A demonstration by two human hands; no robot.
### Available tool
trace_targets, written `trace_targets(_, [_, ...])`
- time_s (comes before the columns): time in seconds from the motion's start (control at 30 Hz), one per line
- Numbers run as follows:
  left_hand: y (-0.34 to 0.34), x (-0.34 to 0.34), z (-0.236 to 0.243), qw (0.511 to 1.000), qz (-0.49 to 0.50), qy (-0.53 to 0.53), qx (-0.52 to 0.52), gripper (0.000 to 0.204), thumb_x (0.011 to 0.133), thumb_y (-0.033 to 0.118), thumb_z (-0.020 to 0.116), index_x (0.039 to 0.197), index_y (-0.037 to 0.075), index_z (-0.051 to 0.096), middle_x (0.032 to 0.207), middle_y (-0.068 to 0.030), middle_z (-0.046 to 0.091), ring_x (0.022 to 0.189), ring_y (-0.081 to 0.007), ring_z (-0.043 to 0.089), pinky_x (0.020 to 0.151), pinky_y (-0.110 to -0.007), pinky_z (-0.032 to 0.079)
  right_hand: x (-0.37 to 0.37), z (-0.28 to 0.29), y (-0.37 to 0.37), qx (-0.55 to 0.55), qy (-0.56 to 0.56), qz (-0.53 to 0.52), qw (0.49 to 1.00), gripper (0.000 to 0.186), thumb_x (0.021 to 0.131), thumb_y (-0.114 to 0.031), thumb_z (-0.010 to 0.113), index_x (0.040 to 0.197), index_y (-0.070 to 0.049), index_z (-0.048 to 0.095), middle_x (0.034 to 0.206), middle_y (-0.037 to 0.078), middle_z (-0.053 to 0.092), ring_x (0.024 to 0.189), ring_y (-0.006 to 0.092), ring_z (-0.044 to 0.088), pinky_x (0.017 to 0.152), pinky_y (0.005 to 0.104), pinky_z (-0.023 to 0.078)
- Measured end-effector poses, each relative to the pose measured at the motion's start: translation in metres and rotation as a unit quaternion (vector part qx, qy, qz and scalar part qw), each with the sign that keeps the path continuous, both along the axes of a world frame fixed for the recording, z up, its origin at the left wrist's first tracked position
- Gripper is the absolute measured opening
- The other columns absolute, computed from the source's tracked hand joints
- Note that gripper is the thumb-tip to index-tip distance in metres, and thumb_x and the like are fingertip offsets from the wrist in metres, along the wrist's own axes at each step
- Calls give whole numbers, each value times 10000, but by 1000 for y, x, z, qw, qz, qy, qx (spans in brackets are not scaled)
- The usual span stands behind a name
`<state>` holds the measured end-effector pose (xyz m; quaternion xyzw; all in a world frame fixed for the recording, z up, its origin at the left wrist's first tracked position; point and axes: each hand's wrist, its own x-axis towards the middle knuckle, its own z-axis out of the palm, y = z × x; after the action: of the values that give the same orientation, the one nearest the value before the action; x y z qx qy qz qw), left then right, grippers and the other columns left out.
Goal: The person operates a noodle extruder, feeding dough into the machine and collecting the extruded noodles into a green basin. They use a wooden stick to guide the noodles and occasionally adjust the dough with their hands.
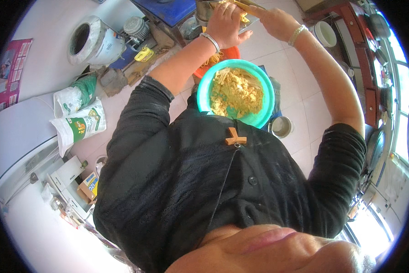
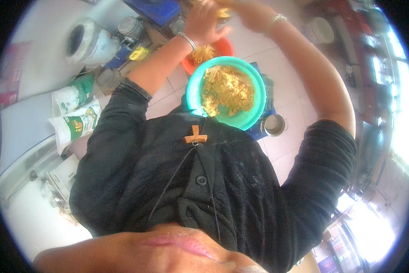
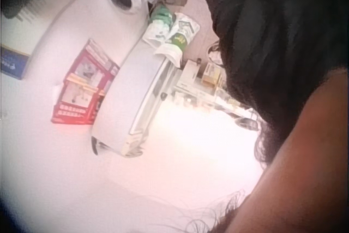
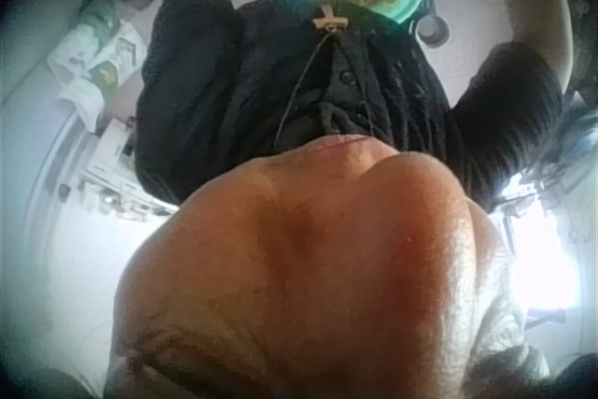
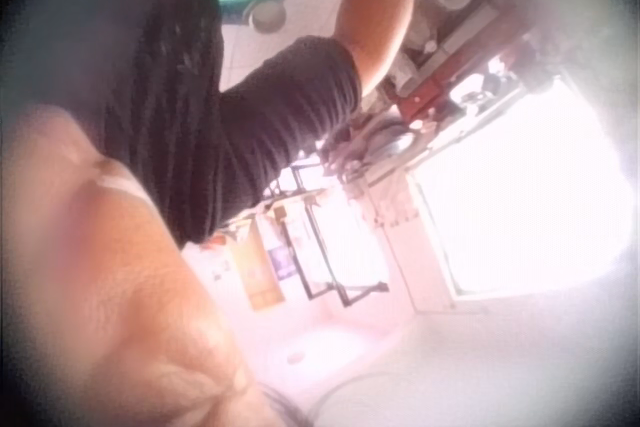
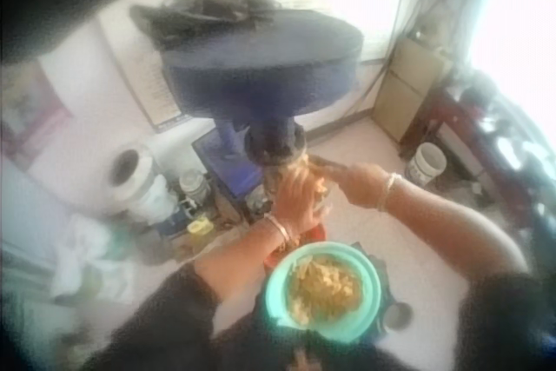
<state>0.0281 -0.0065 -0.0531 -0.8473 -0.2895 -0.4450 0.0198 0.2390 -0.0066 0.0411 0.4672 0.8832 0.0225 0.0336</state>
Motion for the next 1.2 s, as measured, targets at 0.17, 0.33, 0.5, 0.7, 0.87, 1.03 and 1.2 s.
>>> trace_targets(0.17, [-6, -20, 6, 993, 75, 61, -74, 784, 787, 428, 805, 1365, 22, 464, 1388, -275, 481, 1322, -449, 439, 1161, -565, 291, -69, 144, -38, -253, -120, -121, 952, 792, 905, 57, 463, 1594, -326, 390, 1308, 216, 666, 1091, 323, 703, 918, 349, 554])
trace_targets(0.33, [-1, -7, 5, 994, 61, 65, -62, 825, 766, 441, 809, 1359, -37, 492, 1474, -314, 449, 1366, -444, 428, 1179, -558, 276, -3, 79, -38, -113, 233, 94, 961, 804, 892, 54, 475, 1608, -295, 364, 1352, 207, 647, 1066, 333, 713, 855, 392, 576])
trace_targets(0.5, [1, -8, -3, 995, 80, 62, -3, 736, 758, 499, 802, 1241, 4, 552, 1251, -217, 576, 1252, -385, 501, 1147, -542, 332, 7, -9, -1, -50, 56, -32, 997, 489, 1011, -113, 569, 1490, -156, 480, 919, 219, 733, 793, 387, 735, 702, 471, 596])
trace_targets(0.7, [1, -9, -4, 997, 52, 41, -29, 675, 739, 479, 804, 1209, 54, 571, 1225, -174, 584, 1246, -361, 504, 1150, -536, 331, -13, -12, 9, -93, 115, -29, 989, 505, 1022, -93, 529, 1512, -203, 471, 976, 230, 733, 794, 403, 726, 726, 481, 592])
trace_targets(0.87, [0, -11, 1, 995, 66, 69, -24, 669, 762, 501, 786, 1213, 56, 574, 1223, -157, 588, 1256, -347, 502, 1169, -528, 313, -27, -7, 18, -90, 45, -25, 995, 533, 1019, -59, 538, 1531, -185, 457, 1028, 192, 747, 820, 369, 739, 785, 478, 596])
trace_targets(1.03, [0, -9, 6, 984, 117, 131, -21, 672, 790, 537, 750, 1216, 38, 604, 1243, -169, 608, 1265, -343, 522, 1166, -515, 319, -13, 24, 13, -108, 57, 26, 992, 670, 921, -10, 528, 1559, -190, 433, 1401, 154, 582, 1114, 327, 687, 893, 416, 580])
trace_targets(1.2, [11, -16, 16, 993, 37, 57, -93, 497, 712, 363, 826, 1033, 56, 603, 1057, -195, 640, 1103, -401, 576, 1047, -539, 400, 16, 64, -17, -40, 72, 75, 994, 422, 1043, -136, 524, 1465, -123, 536, 1107, 225, 715, 952, 403, 711, 867, 471, 566])
